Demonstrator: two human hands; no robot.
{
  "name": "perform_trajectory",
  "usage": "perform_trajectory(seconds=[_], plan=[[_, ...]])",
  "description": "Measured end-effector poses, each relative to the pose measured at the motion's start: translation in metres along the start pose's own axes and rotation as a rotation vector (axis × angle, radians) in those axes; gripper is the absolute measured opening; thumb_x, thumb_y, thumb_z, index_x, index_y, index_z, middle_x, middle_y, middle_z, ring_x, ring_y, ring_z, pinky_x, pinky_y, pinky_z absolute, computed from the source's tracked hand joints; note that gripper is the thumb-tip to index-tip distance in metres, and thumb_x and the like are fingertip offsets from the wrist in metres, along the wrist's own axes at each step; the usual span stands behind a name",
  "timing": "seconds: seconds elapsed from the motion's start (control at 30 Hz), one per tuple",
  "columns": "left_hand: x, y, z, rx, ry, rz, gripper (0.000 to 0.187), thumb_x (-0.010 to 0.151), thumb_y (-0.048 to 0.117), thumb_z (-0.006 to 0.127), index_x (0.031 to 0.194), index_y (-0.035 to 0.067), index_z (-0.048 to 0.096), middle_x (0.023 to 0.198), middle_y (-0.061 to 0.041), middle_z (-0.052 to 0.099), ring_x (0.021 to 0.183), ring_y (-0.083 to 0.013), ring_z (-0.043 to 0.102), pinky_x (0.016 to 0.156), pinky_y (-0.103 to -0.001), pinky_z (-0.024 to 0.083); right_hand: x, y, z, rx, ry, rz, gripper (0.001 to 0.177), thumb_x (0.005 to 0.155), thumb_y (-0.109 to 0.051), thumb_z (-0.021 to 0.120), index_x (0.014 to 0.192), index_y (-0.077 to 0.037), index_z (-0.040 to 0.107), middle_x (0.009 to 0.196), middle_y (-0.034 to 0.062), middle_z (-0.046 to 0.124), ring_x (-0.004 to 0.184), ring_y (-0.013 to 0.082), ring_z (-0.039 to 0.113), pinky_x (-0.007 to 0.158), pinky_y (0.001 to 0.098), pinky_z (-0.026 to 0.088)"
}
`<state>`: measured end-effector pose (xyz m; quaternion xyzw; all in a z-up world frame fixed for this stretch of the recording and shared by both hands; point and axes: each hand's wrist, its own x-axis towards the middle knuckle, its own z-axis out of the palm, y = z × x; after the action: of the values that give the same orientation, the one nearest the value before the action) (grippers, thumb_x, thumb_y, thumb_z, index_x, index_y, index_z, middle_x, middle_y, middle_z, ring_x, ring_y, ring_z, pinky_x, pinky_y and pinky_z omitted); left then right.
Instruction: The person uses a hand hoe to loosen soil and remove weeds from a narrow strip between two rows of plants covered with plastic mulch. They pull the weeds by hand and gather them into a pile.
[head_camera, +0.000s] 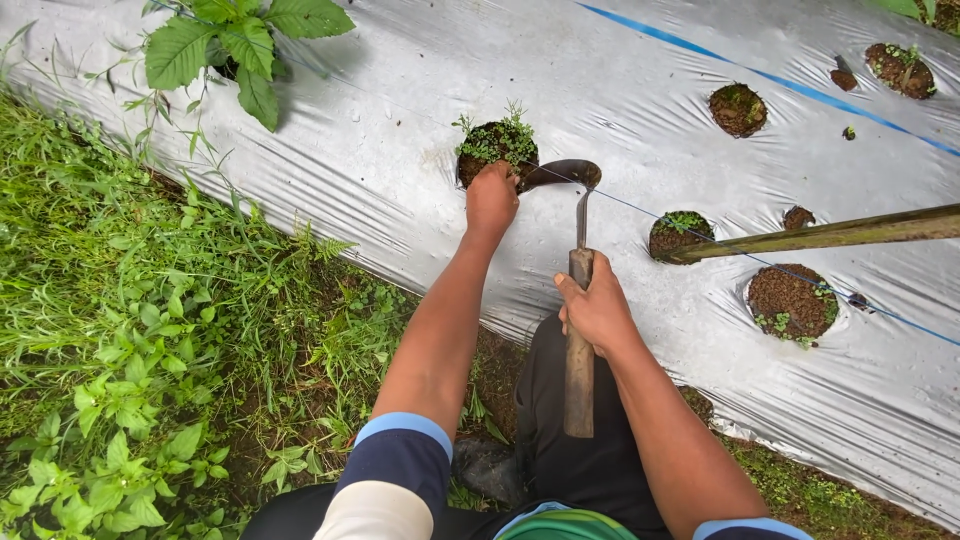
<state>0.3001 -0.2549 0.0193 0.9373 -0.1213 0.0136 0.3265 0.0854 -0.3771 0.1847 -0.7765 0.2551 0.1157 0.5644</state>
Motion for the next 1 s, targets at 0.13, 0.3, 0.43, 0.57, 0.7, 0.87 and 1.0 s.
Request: perform_trajectory(seconds=[0.13, 0.3, 0.43, 0.57, 0.7, 0.87, 1.0], plan=[[0.007, -0.020, 0.019, -0.050, 0.052, 0.006, 0.023, 0.102, 0.023, 0.063, 0.110, 0.003, 0.069, 0.094, -0.018, 0.067, 0.091, -0.0369, 0.073, 0.081, -0.051, 0.063, 0.004, -0.006, 0.000, -0.007, -0.015, -0.002, 0.053, 0.102, -0.020, 0.063, 0.142, 0.007, 0.044, 0.059, 0.0178, 0.066, 0.043, 0.0298, 0.066, 0.042, 0.0409, 0.057], [0.004, -0.019, 0.008, -0.272, 0.147, -0.043, 0.022, 0.104, 0.026, 0.064, 0.112, 0.007, 0.070, 0.098, -0.014, 0.069, 0.097, -0.0358, 0.073, 0.088, -0.050, 0.060, 0.000, -0.002, -0.002, -0.049, -0.035, -0.005, 0.054, 0.102, -0.021, 0.062, 0.144, 0.008, 0.043, 0.060, 0.0179, 0.066, 0.045, 0.0302, 0.067, 0.045, 0.0421, 0.057], [0.001, -0.001, -0.020, -0.404, 0.206, -0.040, 0.022, 0.102, 0.024, 0.067, 0.111, 0.004, 0.068, 0.102, -0.021, 0.070, 0.103, -0.0446, 0.070, 0.089, -0.055, 0.059, -0.002, -0.012, -0.005, -0.028, -0.036, -0.006, 0.056, 0.103, -0.019, 0.061, 0.147, 0.011, 0.040, 0.062, 0.0184, 0.067, 0.047, 0.0299, 0.068, 0.047, 0.0421, 0.057], [0.014, 0.000, -0.014, -0.348, 0.207, -0.023, 0.017, 0.103, 0.020, 0.065, 0.114, 0.007, 0.067, 0.107, -0.017, 0.068, 0.105, -0.0404, 0.071, 0.089, -0.053, 0.061, 0.012, -0.020, -0.004, 0.027, 0.077, -0.040, 0.055, 0.103, -0.019, 0.062, 0.147, 0.007, 0.041, 0.061, 0.0159, 0.065, 0.046, 0.0297, 0.066, 0.046, 0.0404, 0.056], [0.023, 0.019, -0.020, -0.261, 0.214, -0.023, 0.021, 0.098, 0.005, 0.066, 0.118, 0.007, 0.061, 0.109, -0.018, 0.064, 0.107, -0.0442, 0.069, 0.081, -0.054, 0.064, 0.040, -0.020, -0.005, 0.108, 0.138, -0.112, 0.054, 0.104, -0.017, 0.063, 0.147, 0.007, 0.040, 0.060, 0.0169, 0.063, 0.045, 0.0292, 0.064, 0.044, 0.0392, 0.055], [0.036, 0.053, -0.028, -0.358, 0.152, -0.170, 0.068, 0.094, 0.003, 0.072, 0.145, 0.007, 0.027, 0.131, -0.031, 0.053, 0.126, -0.0522, 0.057, 0.097, -0.063, 0.057, 0.046, -0.031, -0.008, 0.130, 0.143, -0.130, 0.053, 0.103, -0.017, 0.066, 0.145, 0.006, 0.043, 0.058, 0.0163, 0.063, 0.042, 0.0281, 0.063, 0.040, 0.0380, 0.054], [0.047, 0.077, -0.052, -0.387, -0.029, -0.328, 0.093, 0.088, 0.008, 0.085, 0.160, 0.011, 0.027, 0.144, -0.040, 0.044, 0.132, -0.0528, 0.056, 0.108, -0.063, 0.052, 0.065, -0.016, -0.009, 0.159, 0.146, -0.125, 0.051, 0.102, -0.017, 0.068, 0.144, 0.002, 0.046, 0.056, 0.0161, 0.063, 0.039, 0.0276, 0.063, 0.037, 0.0364, 0.054]])
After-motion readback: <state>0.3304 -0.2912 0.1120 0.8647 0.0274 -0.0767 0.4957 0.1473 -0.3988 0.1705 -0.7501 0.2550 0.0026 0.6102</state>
